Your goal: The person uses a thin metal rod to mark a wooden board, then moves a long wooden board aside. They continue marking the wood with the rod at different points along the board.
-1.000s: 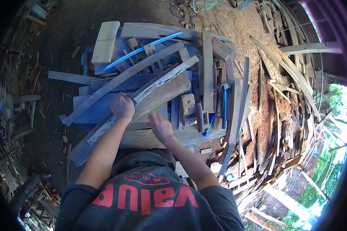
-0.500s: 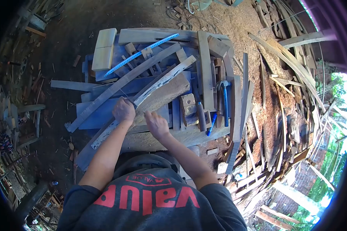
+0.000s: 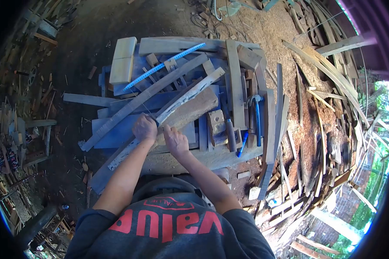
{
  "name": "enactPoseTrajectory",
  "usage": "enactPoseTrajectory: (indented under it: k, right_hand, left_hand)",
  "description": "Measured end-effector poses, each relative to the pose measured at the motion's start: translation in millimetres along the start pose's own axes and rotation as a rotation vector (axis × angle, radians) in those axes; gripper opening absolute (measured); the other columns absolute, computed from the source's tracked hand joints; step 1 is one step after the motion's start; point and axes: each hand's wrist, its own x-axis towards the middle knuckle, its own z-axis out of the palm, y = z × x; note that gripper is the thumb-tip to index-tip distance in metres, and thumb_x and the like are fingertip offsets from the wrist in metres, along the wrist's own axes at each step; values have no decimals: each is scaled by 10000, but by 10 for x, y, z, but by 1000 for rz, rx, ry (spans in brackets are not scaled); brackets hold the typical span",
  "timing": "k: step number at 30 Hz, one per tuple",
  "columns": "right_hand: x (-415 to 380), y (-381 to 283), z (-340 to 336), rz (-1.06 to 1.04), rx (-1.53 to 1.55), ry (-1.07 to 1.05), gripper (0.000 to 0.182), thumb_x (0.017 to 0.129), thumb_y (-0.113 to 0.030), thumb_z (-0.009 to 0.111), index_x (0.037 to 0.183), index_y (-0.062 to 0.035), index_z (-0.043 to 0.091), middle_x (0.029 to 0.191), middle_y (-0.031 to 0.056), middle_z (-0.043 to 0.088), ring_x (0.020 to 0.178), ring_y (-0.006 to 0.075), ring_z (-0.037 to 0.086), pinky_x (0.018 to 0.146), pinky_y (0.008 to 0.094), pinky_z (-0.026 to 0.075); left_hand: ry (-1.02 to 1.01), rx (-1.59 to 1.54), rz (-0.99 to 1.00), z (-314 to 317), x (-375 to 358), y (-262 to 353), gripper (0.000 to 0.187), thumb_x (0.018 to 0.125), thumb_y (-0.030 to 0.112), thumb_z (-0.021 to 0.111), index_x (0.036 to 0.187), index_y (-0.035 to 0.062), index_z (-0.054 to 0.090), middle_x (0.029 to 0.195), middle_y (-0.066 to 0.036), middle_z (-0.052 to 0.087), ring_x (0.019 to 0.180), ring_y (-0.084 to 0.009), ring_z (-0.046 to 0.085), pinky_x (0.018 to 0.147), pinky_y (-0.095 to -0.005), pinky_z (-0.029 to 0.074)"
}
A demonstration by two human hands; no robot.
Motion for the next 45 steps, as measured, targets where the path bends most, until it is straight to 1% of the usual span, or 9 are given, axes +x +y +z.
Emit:
enactPoseTrajectory:
  k: [3, 5, 8, 15, 21, 27, 36, 42, 45]
  right_hand:
    - [-101, 61, -62, -41, 5, 33, 117, 922, -189, 515, 970, -94, 467, 805, 122, 593, 696, 329, 653, 570, 448, 531]
    - [-430, 252, -149, -48, -2, 40, 114, 930, -197, 511, 965, -97, 468, 812, 123, 597, 706, 327, 656, 569, 444, 531]
    - [-567, 332, -177, -31, -24, 0, 115, 943, -212, 504, 957, -103, 471, 829, 127, 604, 723, 328, 660, 572, 446, 531]
    - [19, 6, 67, -6, 13, 35, 153, 955, -226, 477, 975, -74, 480, 809, 175, 613, 722, 386, 639, 603, 488, 513]
    - [-731, 365, -179, 0, 8, -7, 122, 943, -196, 497, 979, -84, 465, 807, 164, 606, 744, 369, 648, 624, 464, 527]
    - [-47, 10, 60, 6, 68, 77, 142, 941, -221, 509, 948, -83, 475, 810, 158, 603, 726, 365, 644, 605, 468, 521]
    - [-680, 435, -89, -4, 22, 22, 134, 936, -208, 522, 937, -80, 484, 807, 139, 607, 714, 357, 646, 597, 471, 522]
    - [50, 20, 63, -7, 75, 63, 142, 934, -214, 526, 941, -79, 482, 806, 128, 605, 722, 352, 647, 598, 455, 523]
    - [-304, 236, -32, -25, 107, 66, 136, 935, -210, 521, 926, -83, 473, 814, 129, 602, 727, 352, 646, 601, 457, 522]
  left_hand:
    - [2, -12, -9, 48, 11, -25, 278, 917, 246, 437, 1010, 55, 617, 1031, -141, 656, 969, -347, 623, 862, -494, 439]
    - [158, -19, 46, 135, 27, -58, 233, 895, 242, 470, 890, 78, 635, 908, -145, 679, 885, -350, 643, 778, -488, 475]
    - [27, -59, 10, 34, 17, -12, 242, 900, 227, 472, 965, 57, 631, 998, -135, 663, 964, -341, 626, 855, -492, 441]
    - [83, -62, 0, 71, 10, -32, 231, 899, 253, 471, 899, 84, 629, 950, -124, 671, 921, -324, 629, 812, -478, 456]
    - [127, -60, 15, 104, 37, -20, 225, 904, 247, 467, 921, 88, 626, 957, -113, 665, 927, -321, 624, 811, -484, 450]
    - [121, -58, 31, 84, -5, -50, 242, 913, 259, 455, 925, 83, 622, 968, -113, 657, 946, -319, 615, 820, -493, 444]
    - [78, -80, 35, 59, -37, -52, 227, 906, 245, 467, 935, 76, 618, 975, -117, 657, 941, -320, 617, 824, -475, 447]
    - [57, -50, 33, 15, -3, -28, 208, 898, 236, 482, 930, 82, 619, 980, -116, 662, 935, -325, 618, 824, -467, 448]
    - [116, -65, 64, 54, -18, -35, 203, 888, 224, 486, 912, 78, 625, 916, -122, 663, 901, -324, 635, 810, -484, 456]
